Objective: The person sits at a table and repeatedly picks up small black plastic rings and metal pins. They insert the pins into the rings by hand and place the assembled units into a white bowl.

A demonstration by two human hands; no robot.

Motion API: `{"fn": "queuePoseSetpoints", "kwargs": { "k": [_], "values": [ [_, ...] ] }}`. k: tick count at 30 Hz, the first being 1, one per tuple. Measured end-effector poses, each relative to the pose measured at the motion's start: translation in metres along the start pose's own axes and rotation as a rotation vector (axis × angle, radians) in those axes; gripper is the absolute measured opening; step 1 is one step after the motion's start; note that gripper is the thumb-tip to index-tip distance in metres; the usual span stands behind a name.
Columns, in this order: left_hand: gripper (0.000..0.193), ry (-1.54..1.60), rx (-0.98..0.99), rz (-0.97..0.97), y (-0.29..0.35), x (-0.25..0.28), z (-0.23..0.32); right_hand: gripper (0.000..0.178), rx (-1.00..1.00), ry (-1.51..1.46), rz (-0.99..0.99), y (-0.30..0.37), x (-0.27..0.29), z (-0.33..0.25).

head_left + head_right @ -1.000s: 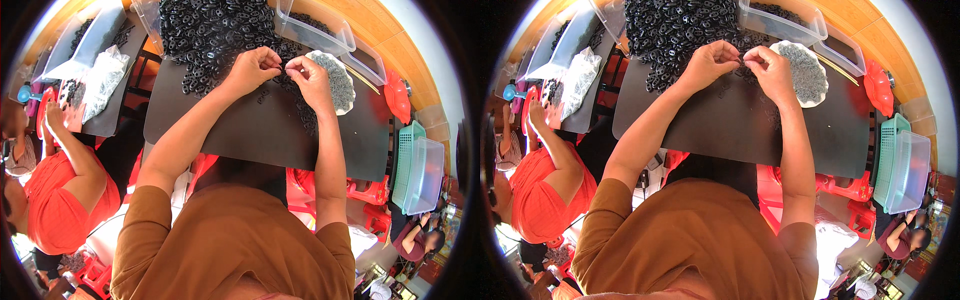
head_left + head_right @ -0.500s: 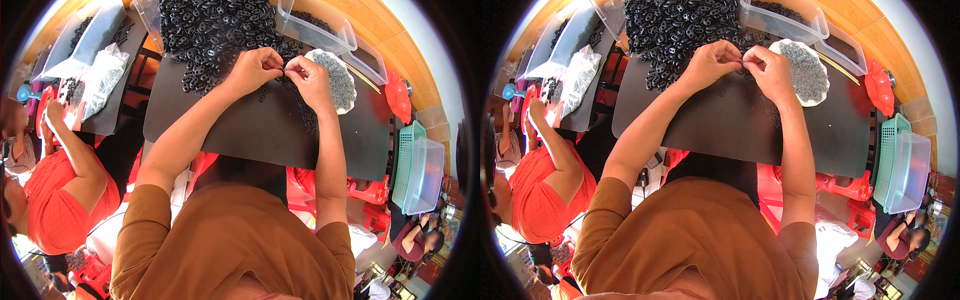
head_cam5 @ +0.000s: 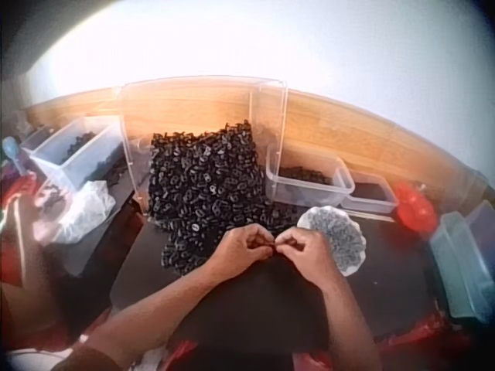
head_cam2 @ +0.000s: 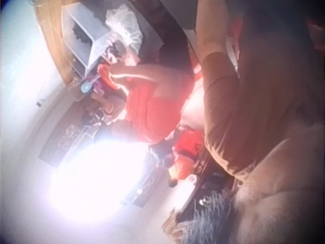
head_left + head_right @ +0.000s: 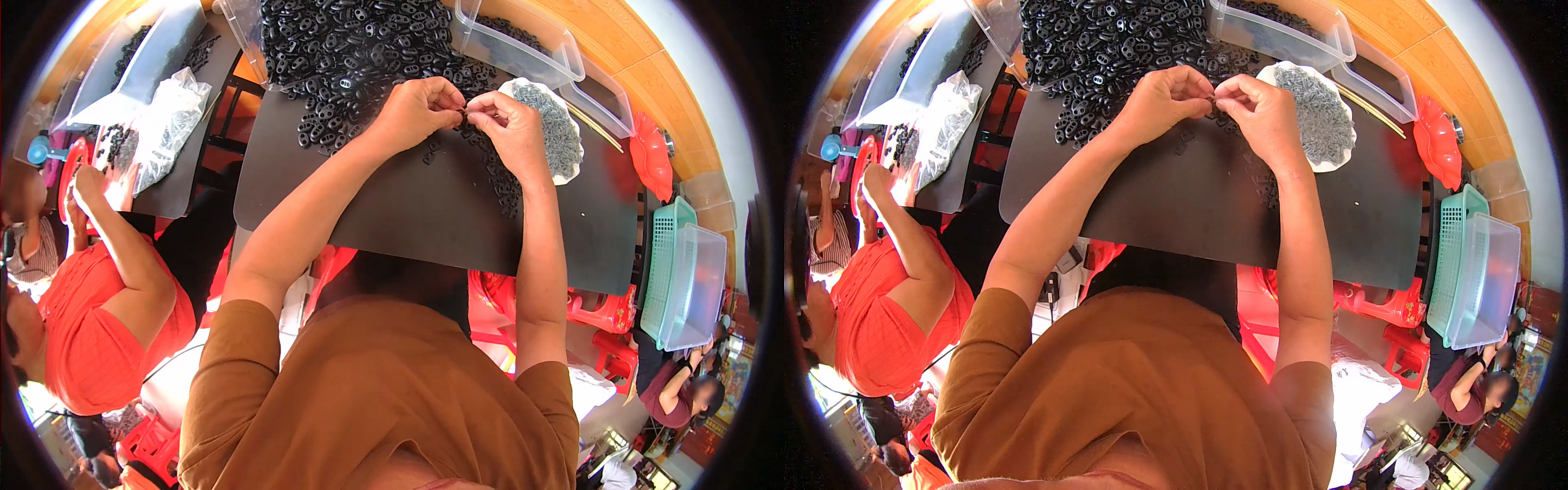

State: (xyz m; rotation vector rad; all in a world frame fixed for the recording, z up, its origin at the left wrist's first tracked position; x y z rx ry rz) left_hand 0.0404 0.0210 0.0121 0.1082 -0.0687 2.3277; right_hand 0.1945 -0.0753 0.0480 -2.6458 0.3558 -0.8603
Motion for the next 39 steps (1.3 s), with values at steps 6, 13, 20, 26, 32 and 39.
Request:
{"fn": "queuePoseSetpoints", "kwargs": {
  "k": [6, 13, 20, 26, 32, 39],
  "values": [
    [0.018, -0.053, -0.006, 0.033, 0.001, 0.000, 0.005, 0.006, 0.159, 0.161, -0.042, -0.001, 0.001, -0.005],
    [0.016, -0.022, -0.015, 0.069, 0.001, -0.003, 0.004, 0.009, 0.222, 0.263, -0.075, -0.002, -0.004, -0.006],
    [0.013, 0.008, 0.005, 0.072, 0.000, -0.004, -0.001, 0.011, 0.209, 0.282, -0.084, -0.003, -0.004, -0.002],
    [0.009, 0.304, 0.018, 0.080, -0.005, -0.010, 0.000, 0.010, -0.052, -0.151, 0.034, -0.004, -0.002, 0.002],
    [0.017, 0.248, -0.033, -0.009, -0.004, -0.017, 0.008, 0.009, -0.123, -0.217, 0.009, -0.003, 0.009, 0.023],
    [0.027, -0.583, -0.323, 0.167, -0.004, -0.023, 0.005, 0.005, -0.114, -0.358, 0.204, -0.002, 0.021, 0.020]
  ]
}}
Point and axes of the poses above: each hand's wrist, its own y-axis away from the middle knuckle, its own x-axis out of the back of the hand, z = x × y, the point moved 1 cm from there along -y, towards the middle knuckle, and after that the axes turned 8 degrees about x, right-handed, at the moved point
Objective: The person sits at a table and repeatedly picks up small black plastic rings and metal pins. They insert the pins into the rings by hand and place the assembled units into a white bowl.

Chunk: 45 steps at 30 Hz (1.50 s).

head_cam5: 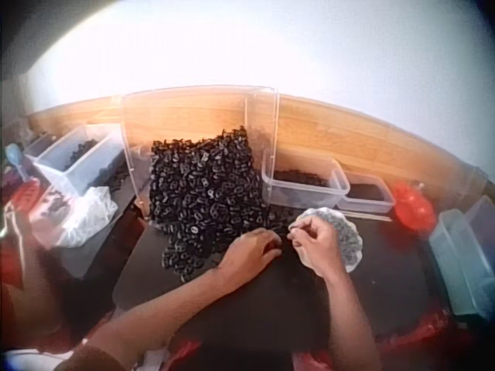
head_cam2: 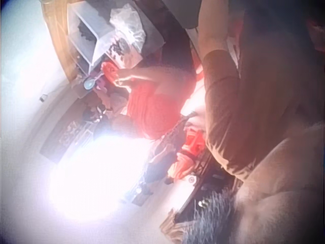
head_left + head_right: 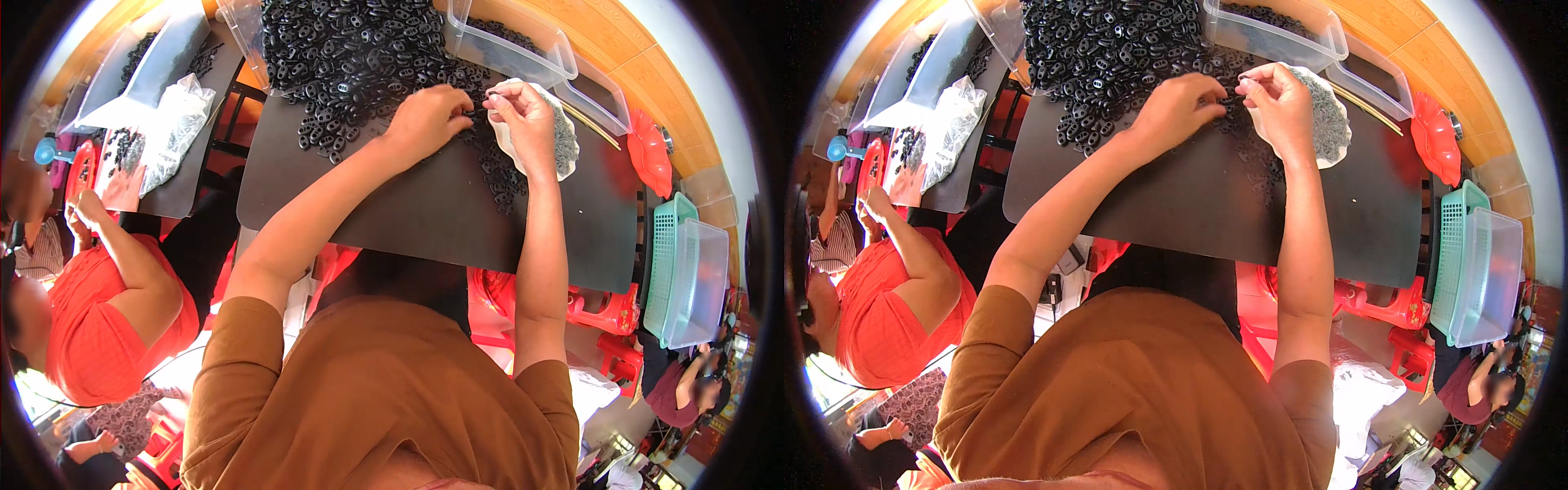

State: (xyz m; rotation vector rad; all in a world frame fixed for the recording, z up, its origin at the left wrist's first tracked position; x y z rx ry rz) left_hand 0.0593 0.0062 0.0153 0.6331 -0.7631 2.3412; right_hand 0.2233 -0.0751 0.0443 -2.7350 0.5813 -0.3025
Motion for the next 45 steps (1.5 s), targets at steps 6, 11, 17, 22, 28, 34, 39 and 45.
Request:
{"fn": "queuePoseSetpoints", "kwargs": {
  "k": [6, 11, 17, 22, 28, 34, 39, 45],
  "values": [
    [0.019, -0.207, -0.056, -0.047, -0.001, -0.014, 0.008, 0.003, 0.067, -0.020, 0.035, -0.001, 0.005, -0.002],
    [0.018, -0.054, -0.040, -0.075, -0.007, -0.004, -0.009, 0.005, 0.044, -0.009, 0.003, -0.001, 0.006, 0.001],
    [0.023, 0.333, 0.383, -0.125, -0.001, 0.025, -0.009, 0.009, -0.008, -0.050, -0.082, 0.002, 0.000, 0.003],
    [0.015, 0.854, 0.444, -0.164, 0.004, 0.020, -0.028, 0.011, -0.029, -0.091, -0.136, 0.007, -0.016, 0.002],
    [0.014, 1.175, 0.455, -0.222, 0.004, 0.022, -0.024, 0.012, -0.016, -0.077, -0.123, 0.010, -0.025, -0.006],
    [0.015, 1.298, 0.418, -0.304, 0.003, 0.024, -0.030, 0.013, 0.054, -0.075, -0.124, 0.011, -0.027, -0.006],
    [0.016, 1.342, 0.391, -0.350, 0.003, 0.023, -0.030, 0.011, 0.081, -0.070, -0.125, 0.012, -0.028, -0.010],
    [0.016, 1.288, 0.428, -0.282, 0.005, 0.026, -0.024, 0.010, 0.075, 0.027, -0.136, 0.012, -0.028, -0.008]
  ]
}}
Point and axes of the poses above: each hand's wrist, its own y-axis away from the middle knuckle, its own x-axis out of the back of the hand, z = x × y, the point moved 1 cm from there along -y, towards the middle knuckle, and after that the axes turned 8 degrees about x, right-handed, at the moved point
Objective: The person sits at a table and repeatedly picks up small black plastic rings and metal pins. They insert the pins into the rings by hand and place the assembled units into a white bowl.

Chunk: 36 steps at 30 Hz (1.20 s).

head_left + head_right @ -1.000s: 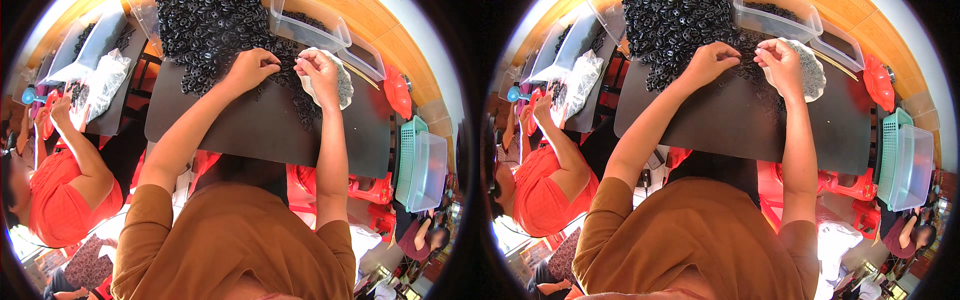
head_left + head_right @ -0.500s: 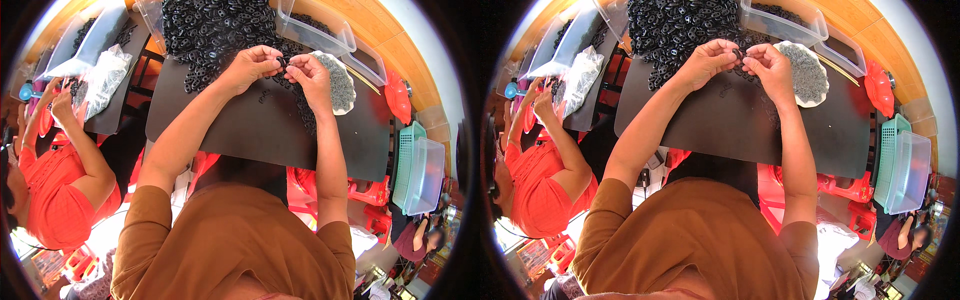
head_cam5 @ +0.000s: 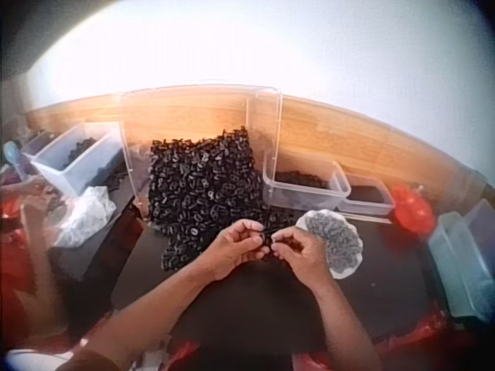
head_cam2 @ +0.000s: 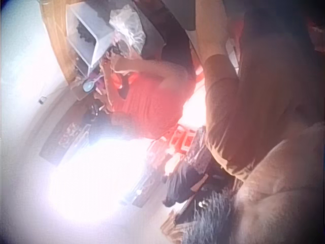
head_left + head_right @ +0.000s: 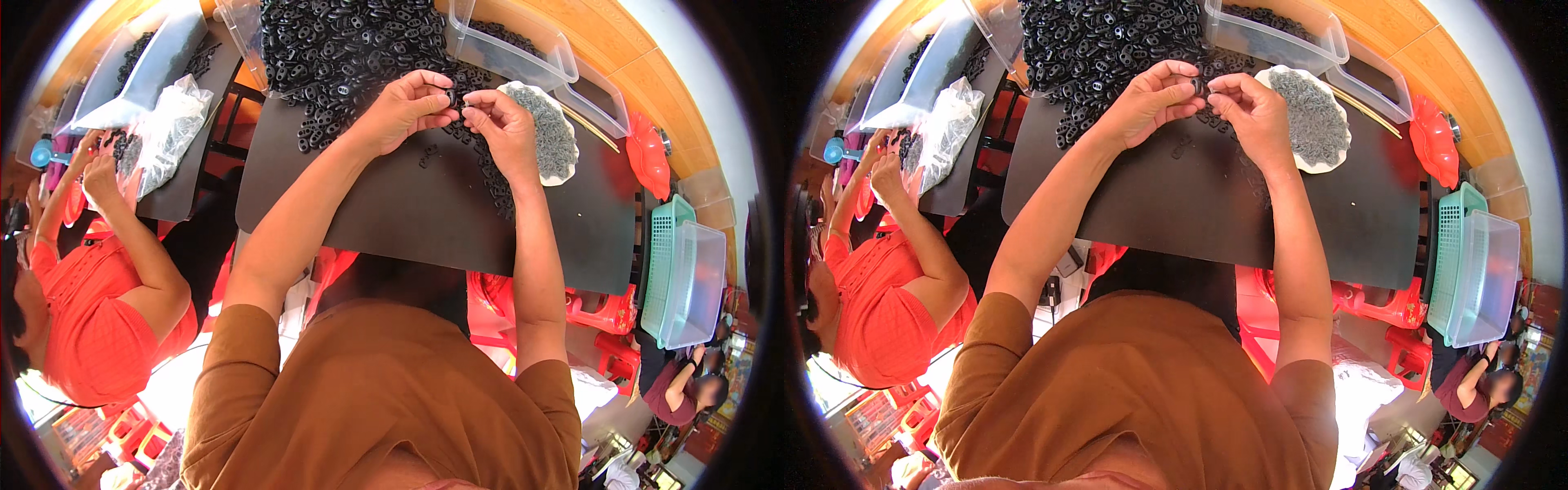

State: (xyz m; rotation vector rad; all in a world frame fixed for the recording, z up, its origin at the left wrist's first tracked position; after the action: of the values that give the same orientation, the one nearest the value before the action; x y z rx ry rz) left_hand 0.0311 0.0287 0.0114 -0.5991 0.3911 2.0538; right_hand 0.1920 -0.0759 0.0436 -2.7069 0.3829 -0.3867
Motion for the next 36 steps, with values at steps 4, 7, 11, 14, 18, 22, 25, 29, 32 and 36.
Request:
{"fn": "queuePoseSetpoints", "kwargs": {
  "k": [4, 7, 11, 14, 18, 22, 25, 29, 32, 36],
  "values": [
    [0.016, -0.030, -0.013, 0.036, -0.001, 0.006, 0.000, 0.009, -0.008, 0.091, -0.030, -0.001, 0.000, 0.007],
    [0.017, -0.059, -0.014, 0.068, -0.001, 0.007, -0.001, 0.009, -0.027, 0.117, -0.053, 0.001, -0.001, 0.009],
    [0.019, -0.125, -0.010, 0.121, 0.000, 0.004, 0.000, 0.009, -0.063, 0.118, -0.070, 0.001, -0.001, 0.009],
    [0.020, -0.186, -0.012, 0.148, 0.001, 0.004, 0.000, 0.010, -0.095, 0.086, -0.077, 0.001, -0.002, 0.008],
    [0.022, -0.248, -0.019, 0.152, 0.001, 0.004, 0.001, 0.015, -0.043, 0.055, -0.044, 0.000, -0.004, 0.010],
    [0.023, -0.305, -0.020, 0.149, 0.001, 0.005, 0.001, 0.021, -0.007, 0.041, -0.007, 0.001, -0.006, 0.008],
    [0.022, -0.322, -0.022, 0.148, 0.002, 0.004, 0.002, 0.021, 0.006, 0.077, -0.027, 0.001, -0.006, 0.007],
    [0.021, -0.351, -0.040, 0.143, 0.001, 0.005, 0.003, 0.021, 0.022, 0.100, -0.029, 0.001, -0.007, 0.008],
    [0.020, -0.353, -0.051, 0.135, 0.001, 0.006, 0.002, 0.019, 0.047, 0.120, -0.013, 0.001, -0.010, 0.007],
    [0.020, -0.395, -0.066, 0.131, 0.001, 0.005, 0.003, 0.017, 0.081, 0.129, 0.009, 0.002, -0.011, 0.007]
  ]
}}
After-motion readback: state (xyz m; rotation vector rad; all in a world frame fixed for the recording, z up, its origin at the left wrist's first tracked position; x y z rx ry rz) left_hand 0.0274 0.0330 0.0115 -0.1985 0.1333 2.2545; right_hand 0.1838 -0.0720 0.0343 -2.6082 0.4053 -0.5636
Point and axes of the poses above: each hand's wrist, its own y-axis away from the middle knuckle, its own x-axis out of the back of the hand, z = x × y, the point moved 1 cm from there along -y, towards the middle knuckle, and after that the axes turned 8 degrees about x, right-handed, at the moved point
